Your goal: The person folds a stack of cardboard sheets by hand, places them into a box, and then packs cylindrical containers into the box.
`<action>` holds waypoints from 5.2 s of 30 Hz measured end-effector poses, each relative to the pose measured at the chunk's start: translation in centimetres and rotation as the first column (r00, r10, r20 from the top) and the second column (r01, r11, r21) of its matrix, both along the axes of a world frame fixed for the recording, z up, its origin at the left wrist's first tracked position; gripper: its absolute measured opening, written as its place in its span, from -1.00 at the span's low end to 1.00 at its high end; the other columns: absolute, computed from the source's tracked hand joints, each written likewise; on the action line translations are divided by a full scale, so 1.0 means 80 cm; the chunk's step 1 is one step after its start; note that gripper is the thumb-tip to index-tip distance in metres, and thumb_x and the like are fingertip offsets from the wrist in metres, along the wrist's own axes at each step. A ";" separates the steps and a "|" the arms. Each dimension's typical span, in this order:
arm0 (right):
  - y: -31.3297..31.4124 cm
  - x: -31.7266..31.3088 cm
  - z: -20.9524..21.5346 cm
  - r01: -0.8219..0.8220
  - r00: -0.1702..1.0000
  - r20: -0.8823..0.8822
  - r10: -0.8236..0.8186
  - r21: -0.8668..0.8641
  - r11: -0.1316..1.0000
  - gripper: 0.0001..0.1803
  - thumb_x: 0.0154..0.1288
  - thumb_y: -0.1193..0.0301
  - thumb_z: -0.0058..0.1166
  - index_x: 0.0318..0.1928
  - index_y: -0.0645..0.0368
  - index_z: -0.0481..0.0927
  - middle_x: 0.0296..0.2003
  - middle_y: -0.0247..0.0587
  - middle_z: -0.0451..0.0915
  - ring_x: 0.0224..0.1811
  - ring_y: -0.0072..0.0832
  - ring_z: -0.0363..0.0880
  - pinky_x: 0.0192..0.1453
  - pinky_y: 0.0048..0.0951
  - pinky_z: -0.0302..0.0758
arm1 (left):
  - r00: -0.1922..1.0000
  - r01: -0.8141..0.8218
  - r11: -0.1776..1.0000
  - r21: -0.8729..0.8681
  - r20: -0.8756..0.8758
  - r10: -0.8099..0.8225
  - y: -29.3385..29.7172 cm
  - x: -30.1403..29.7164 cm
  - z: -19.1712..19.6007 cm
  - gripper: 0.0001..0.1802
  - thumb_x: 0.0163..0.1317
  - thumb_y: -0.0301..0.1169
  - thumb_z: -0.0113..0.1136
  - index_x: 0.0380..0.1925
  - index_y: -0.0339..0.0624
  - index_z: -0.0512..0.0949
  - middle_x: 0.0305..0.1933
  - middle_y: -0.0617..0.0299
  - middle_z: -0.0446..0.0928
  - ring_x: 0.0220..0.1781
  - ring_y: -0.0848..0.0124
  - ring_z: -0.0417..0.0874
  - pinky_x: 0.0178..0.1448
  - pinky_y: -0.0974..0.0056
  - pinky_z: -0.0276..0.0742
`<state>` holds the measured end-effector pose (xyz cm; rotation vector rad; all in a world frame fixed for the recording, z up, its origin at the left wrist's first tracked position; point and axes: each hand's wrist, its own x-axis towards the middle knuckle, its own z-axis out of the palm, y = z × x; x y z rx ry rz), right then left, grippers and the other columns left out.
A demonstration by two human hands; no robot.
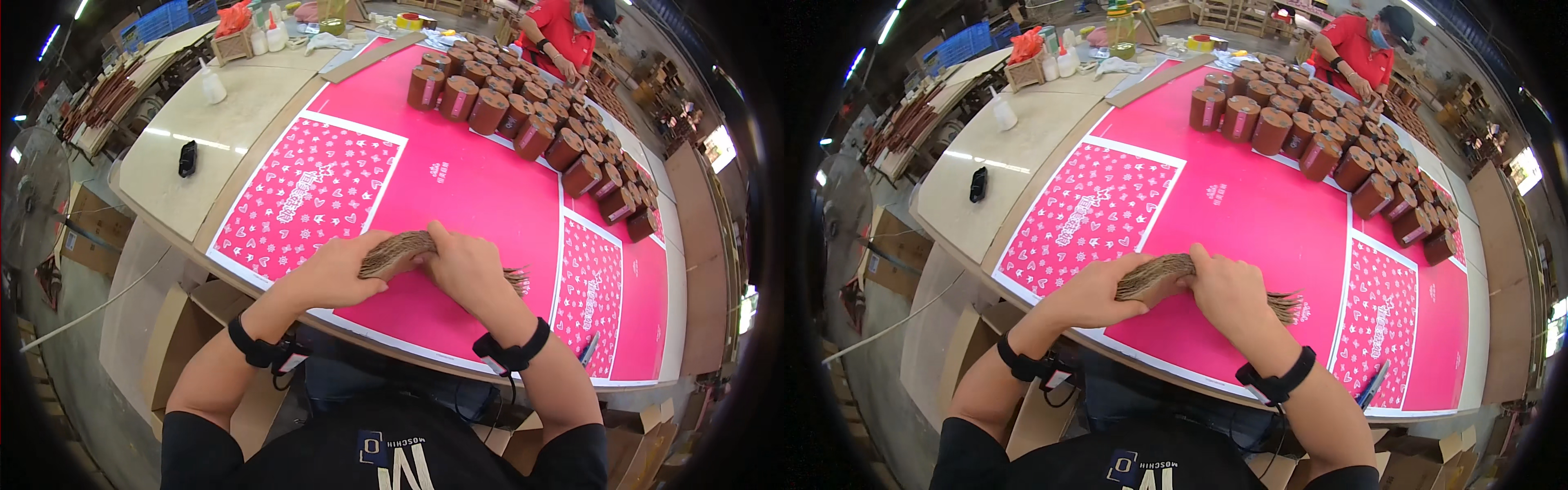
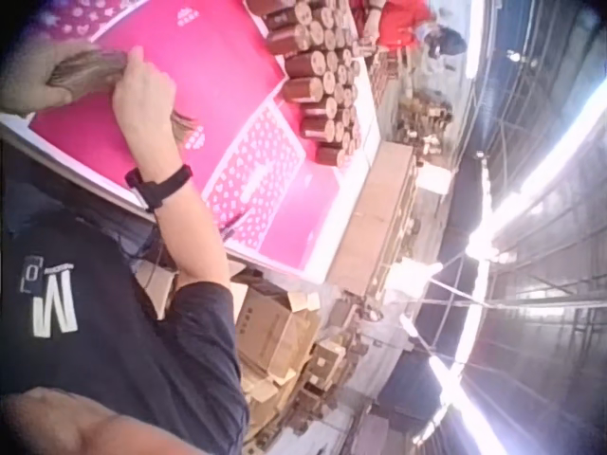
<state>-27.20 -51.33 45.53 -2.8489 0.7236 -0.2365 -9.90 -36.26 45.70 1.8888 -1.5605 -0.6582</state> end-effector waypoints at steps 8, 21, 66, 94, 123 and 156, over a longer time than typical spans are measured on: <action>0.042 0.000 0.005 0.148 0.989 -0.007 -0.148 0.036 0.988 -0.63 0.36 0.15 0.18 -0.10 0.18 0.45 -0.48 0.02 0.66 -0.43 0.03 0.70 -0.39 -0.02 0.60 | 0.911 -0.408 0.780 -0.474 -0.151 0.384 0.003 -0.054 -0.081 -0.55 0.27 -0.54 0.26 0.18 -0.23 0.51 -0.21 -0.09 0.70 -0.20 0.13 0.81 -0.19 0.19 0.68; 0.049 0.004 -0.001 0.244 0.969 -0.062 -0.241 0.039 0.969 -0.62 0.45 0.15 0.08 -0.04 0.21 0.39 -0.39 0.06 0.66 -0.42 0.05 0.71 -0.37 -0.01 0.63 | 0.879 -0.446 0.735 -0.511 -0.406 0.250 -0.009 -0.078 -0.096 -0.17 0.24 -0.68 0.24 0.50 -0.32 0.13 0.38 -0.12 0.42 0.37 0.25 0.54 0.38 0.27 0.45; 0.030 0.009 0.016 -0.079 0.988 0.143 0.055 0.168 0.983 -0.58 0.23 0.17 0.29 0.07 -0.01 0.62 -0.33 -0.21 0.69 -0.31 -0.12 0.70 -0.25 -0.09 0.60 | 0.925 -0.206 0.908 -0.364 -0.376 0.059 0.004 -0.022 -0.107 -0.51 0.31 -0.61 0.26 0.26 -0.29 0.51 0.03 0.19 0.67 0.11 0.38 0.70 0.18 0.35 0.59; -0.001 -0.091 0.011 0.428 0.902 -0.071 -0.427 -0.005 0.904 -0.56 0.30 0.05 0.22 -0.19 0.19 0.51 -0.41 0.03 0.69 -0.31 0.01 0.73 -0.29 -0.06 0.63 | 0.965 -0.175 0.847 -0.503 0.083 0.249 0.016 -0.111 -0.109 -0.17 0.17 -0.59 0.15 0.47 -0.52 0.11 0.33 -0.41 0.35 0.34 -0.26 0.42 0.35 -0.08 0.41; 0.037 -0.129 -0.043 -0.136 0.707 0.154 -0.690 0.987 0.081 -0.15 0.21 0.75 -0.16 0.54 0.02 0.12 0.47 0.00 0.25 0.45 -0.27 0.30 0.40 -0.34 0.35 | 0.860 -0.021 0.943 -0.333 -0.488 -0.153 -0.016 -0.036 0.011 0.05 -0.01 -0.24 0.56 0.46 -0.21 0.22 0.43 -0.17 0.26 0.42 -0.09 0.36 0.47 -0.11 0.30; 0.035 -0.133 -0.057 0.224 0.911 0.123 -0.393 0.653 0.724 -0.62 0.35 0.26 0.27 0.02 0.26 0.56 -0.34 0.09 0.63 -0.30 0.00 0.65 -0.19 -0.11 0.55 | 0.988 0.108 0.856 -0.505 -0.044 -0.150 -0.033 -0.093 -0.094 -0.51 0.24 -0.33 0.38 0.10 -0.31 0.49 -0.13 -0.03 0.57 -0.16 0.05 0.57 -0.05 0.06 0.49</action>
